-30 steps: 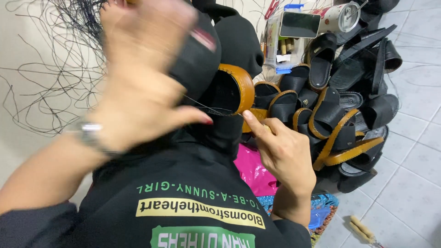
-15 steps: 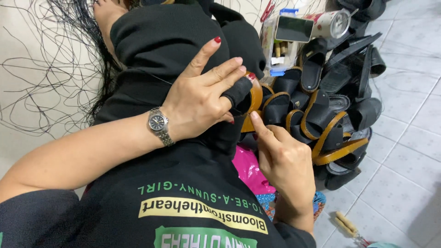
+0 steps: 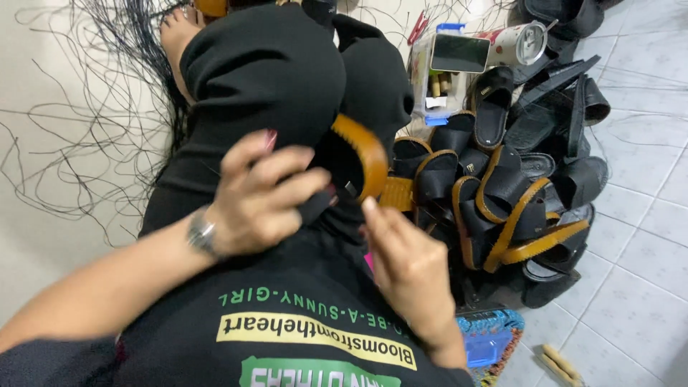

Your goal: The person sits on the floor and hand-sews a black and brown sandal using a needle and thread. They repeatedly push the needle through the sandal's sole and pull the thread to secure the stitching. A pile of similar sandals is visible nearby.

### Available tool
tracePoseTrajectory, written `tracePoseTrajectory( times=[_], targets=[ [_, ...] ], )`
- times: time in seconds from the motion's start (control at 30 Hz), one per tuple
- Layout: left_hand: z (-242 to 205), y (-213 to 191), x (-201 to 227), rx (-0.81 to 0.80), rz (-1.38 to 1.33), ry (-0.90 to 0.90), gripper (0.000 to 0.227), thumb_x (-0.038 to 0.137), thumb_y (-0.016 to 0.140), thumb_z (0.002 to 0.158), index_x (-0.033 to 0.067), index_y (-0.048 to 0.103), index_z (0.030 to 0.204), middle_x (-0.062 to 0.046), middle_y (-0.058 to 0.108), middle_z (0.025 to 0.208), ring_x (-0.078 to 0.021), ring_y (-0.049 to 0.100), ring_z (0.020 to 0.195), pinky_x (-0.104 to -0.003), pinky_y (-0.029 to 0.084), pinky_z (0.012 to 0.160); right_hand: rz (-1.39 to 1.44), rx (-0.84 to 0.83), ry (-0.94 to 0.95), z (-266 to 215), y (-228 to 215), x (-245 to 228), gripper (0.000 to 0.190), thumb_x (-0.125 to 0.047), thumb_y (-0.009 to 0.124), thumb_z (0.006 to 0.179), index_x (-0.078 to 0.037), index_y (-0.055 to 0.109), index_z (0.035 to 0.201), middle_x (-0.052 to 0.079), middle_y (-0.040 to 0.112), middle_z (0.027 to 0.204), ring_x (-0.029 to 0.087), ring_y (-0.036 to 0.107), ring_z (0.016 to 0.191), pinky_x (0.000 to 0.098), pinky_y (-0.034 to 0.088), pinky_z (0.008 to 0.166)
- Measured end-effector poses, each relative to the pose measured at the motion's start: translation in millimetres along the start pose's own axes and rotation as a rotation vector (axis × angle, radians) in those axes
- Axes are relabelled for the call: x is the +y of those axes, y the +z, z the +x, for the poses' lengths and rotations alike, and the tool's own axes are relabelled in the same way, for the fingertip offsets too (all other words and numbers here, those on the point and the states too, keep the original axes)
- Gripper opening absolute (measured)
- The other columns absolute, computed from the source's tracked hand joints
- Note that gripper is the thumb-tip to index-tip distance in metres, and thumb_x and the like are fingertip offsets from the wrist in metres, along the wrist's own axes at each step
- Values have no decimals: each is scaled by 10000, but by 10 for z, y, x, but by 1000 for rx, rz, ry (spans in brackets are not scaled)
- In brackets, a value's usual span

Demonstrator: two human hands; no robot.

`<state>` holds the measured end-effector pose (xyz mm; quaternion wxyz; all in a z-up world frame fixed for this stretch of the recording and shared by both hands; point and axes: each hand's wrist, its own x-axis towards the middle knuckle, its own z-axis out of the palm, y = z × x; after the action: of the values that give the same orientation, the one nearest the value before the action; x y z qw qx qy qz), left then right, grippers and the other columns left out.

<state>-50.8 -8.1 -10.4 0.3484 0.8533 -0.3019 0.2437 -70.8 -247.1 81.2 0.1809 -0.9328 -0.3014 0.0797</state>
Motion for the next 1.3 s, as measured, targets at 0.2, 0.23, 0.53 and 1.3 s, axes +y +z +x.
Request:
tracePoseTrajectory(
  times=[0.2, 0.23, 0.53, 1.3],
  targets=[
    [134, -378, 130, -207, -903, -556, 332, 230, 725, 930, -34, 677, 1125, -113, 680, 1188, -212, 625, 895, -348, 538, 747, -100, 67, 75, -3, 209, 8, 210, -95, 600, 1011, -17, 577, 1204, 111, 712, 1051, 262, 697, 847, 356, 525, 729],
    [132, -380, 184, -290, -1543, -843, 324, 145, 636, 952, -40, 664, 1217, -157, 668, 1330, -104, 658, 819, -218, 609, 653, -79, 26, 61, -11, 181, -10, 217, -32, 541, 1001, -3, 576, 1214, 160, 685, 1145, 305, 682, 935, 382, 531, 814],
    [175, 23, 115, -270, -872, -825, 170, 81, 800, 844, 1, 781, 993, -169, 760, 784, -256, 749, 686, -321, 581, 585, -125, 82, 38, -62, 442, 298, 291, -129, 638, 948, -159, 636, 1238, 14, 675, 977, 234, 715, 775, 345, 564, 637],
    [-37, 384, 170, -195, -632, -406, 267, 58, 676, 960, -116, 619, 1154, -247, 669, 1014, -427, 693, 967, -459, 585, 812, 1232, 223, 111, -400, 857, 839, 122, -5, 735, 853, 73, 650, 815, 197, 648, 739, 238, 616, 628, 311, 513, 574]
  ],
)
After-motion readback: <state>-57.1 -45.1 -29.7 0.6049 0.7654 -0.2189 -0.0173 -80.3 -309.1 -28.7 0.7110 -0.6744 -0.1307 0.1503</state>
